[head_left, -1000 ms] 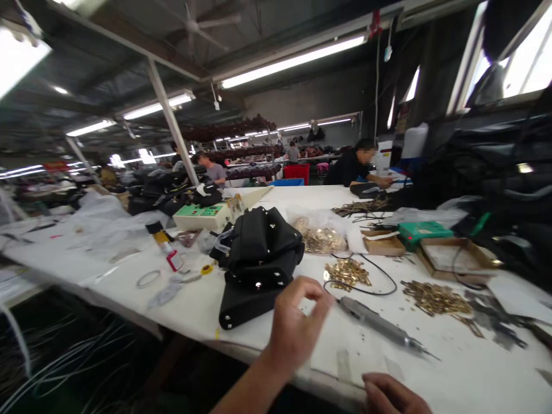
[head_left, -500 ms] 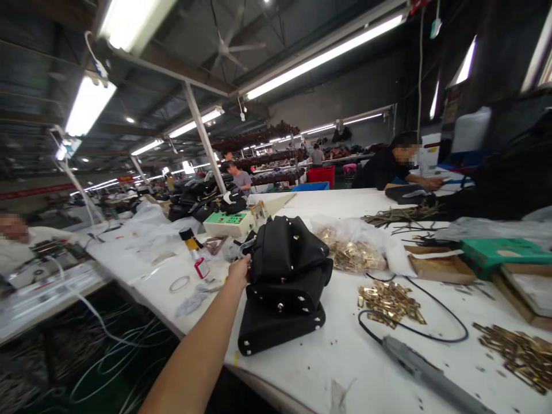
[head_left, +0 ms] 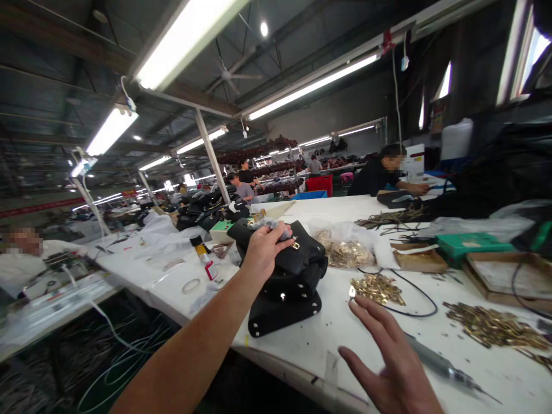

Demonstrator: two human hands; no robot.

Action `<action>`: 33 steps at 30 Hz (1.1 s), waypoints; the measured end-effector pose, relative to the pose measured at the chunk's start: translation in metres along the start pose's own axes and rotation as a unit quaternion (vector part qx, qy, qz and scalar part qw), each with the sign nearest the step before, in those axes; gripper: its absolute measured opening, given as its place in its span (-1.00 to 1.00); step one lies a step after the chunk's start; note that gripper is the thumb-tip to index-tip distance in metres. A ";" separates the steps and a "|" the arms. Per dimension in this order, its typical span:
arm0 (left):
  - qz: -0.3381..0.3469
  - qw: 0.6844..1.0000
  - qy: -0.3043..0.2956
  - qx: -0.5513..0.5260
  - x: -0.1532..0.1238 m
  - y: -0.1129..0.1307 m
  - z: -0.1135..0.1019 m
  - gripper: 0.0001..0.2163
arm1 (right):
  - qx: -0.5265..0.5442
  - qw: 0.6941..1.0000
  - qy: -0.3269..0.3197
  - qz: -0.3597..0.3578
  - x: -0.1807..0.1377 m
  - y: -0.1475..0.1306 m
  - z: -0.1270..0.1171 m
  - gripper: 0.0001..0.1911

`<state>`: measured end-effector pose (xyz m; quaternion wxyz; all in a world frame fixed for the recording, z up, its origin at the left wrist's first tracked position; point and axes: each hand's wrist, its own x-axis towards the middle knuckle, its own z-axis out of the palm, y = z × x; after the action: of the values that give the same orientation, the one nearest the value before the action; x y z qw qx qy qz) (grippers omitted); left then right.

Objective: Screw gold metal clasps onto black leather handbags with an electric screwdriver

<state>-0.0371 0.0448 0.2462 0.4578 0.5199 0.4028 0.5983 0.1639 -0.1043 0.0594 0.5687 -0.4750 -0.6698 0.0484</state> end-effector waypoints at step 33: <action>0.149 0.833 -0.268 0.460 -0.192 -0.034 0.025 -0.64 | 0.100 0.936 0.072 0.329 -0.086 -0.005 -0.080 -0.52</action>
<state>-0.0006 -0.1318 0.1684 0.1611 0.8641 0.4109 0.2419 0.2171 -0.2044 0.0290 0.6126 -0.6114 -0.4250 0.2649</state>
